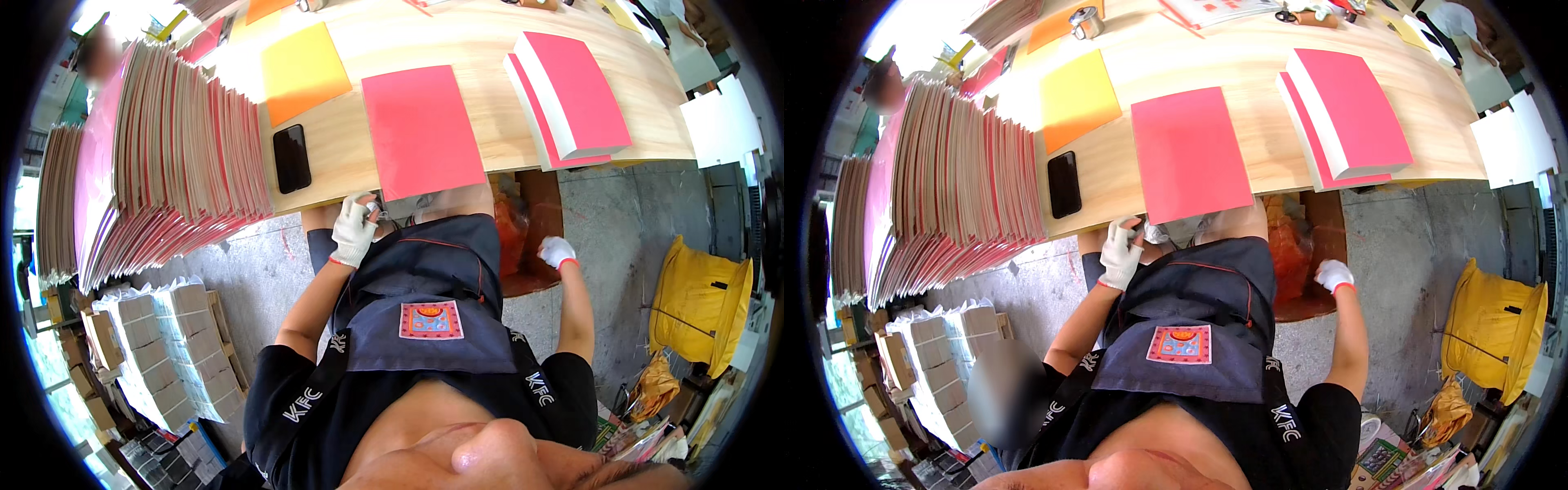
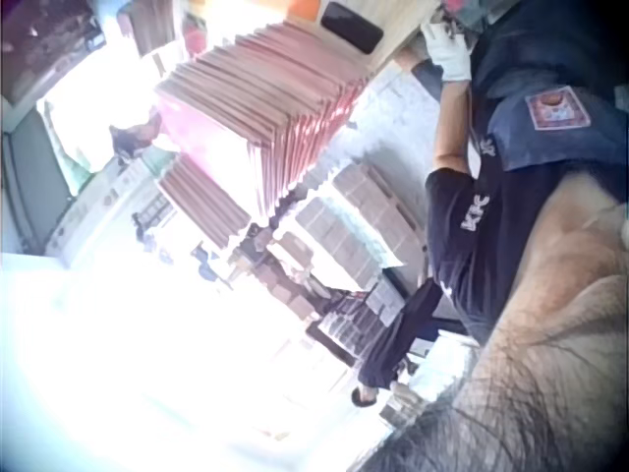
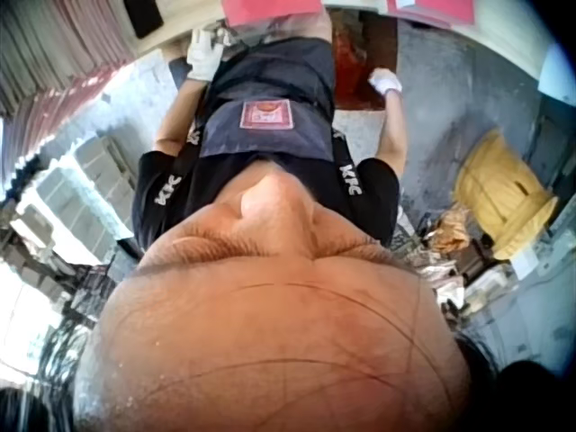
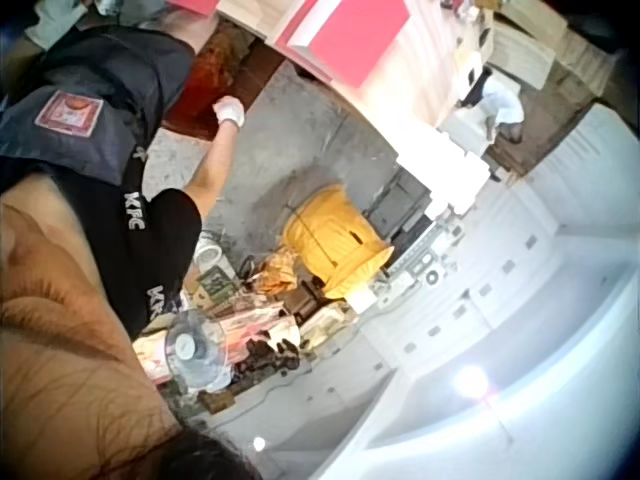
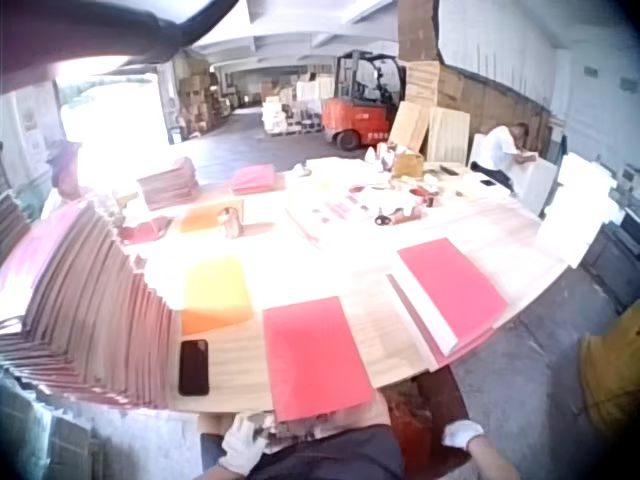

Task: The person, wearing gloves, organizes and stacks pink and orange paper folders on a wooden table. They place individual folders onto a central stack and then move the entire stack aside.

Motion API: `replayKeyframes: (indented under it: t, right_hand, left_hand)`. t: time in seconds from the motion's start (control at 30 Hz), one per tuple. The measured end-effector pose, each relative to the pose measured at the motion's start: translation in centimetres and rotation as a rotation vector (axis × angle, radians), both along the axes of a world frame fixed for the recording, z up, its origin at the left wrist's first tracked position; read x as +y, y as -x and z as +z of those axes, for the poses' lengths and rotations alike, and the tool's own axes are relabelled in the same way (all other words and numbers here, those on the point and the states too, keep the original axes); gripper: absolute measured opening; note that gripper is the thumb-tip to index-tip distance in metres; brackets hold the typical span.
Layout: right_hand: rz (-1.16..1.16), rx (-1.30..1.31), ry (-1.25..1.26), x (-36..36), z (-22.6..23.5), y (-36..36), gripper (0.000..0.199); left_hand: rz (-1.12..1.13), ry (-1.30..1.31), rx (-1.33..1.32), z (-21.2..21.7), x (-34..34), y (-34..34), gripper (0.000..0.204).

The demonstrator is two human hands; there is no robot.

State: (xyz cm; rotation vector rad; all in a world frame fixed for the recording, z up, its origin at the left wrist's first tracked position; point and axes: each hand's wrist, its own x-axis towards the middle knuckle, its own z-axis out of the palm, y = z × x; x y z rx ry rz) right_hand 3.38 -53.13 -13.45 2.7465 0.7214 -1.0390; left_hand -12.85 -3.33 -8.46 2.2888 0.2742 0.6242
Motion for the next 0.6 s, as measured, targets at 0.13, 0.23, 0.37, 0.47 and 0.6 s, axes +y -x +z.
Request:
replayKeyframes:
  t: [0.13, 0.23, 0.37, 0.47, 0.6]
  right_hand:
    - [-0.406, -0.407, -0.711, 12.2, 5.8, 0.6, 0.03]
    - [0.142, -0.717, -0.893, 19.6, 11.3, 0.4, 0.046]
    - [-0.034, -0.53, -1.073, 21.2, 7.5, -1.4, 0.022]
    - [-0.77, 0.112, -1.244, 23.2, 6.3, -0.1, 0.022]
    - [-1.102, 0.229, -1.401, 23.8, 5.3, 0.7, 0.02]
  left_hand:
    - [-0.205, -0.395, -0.136, 0.9, -0.1, -2.2, 0.034]
    - [-0.259, -0.416, -0.111, 1.1, 0.5, -2.7, 0.03]
    - [-0.142, -0.05, 0.033, 1.5, -0.1, -1.5, 0.021]
    - [0.136, 0.646, -0.073, -1.5, -1.6, -1.5, 0.013]
    - [0.27, 1.573, -0.156, -2.4, -2.2, -0.8, 0.02]
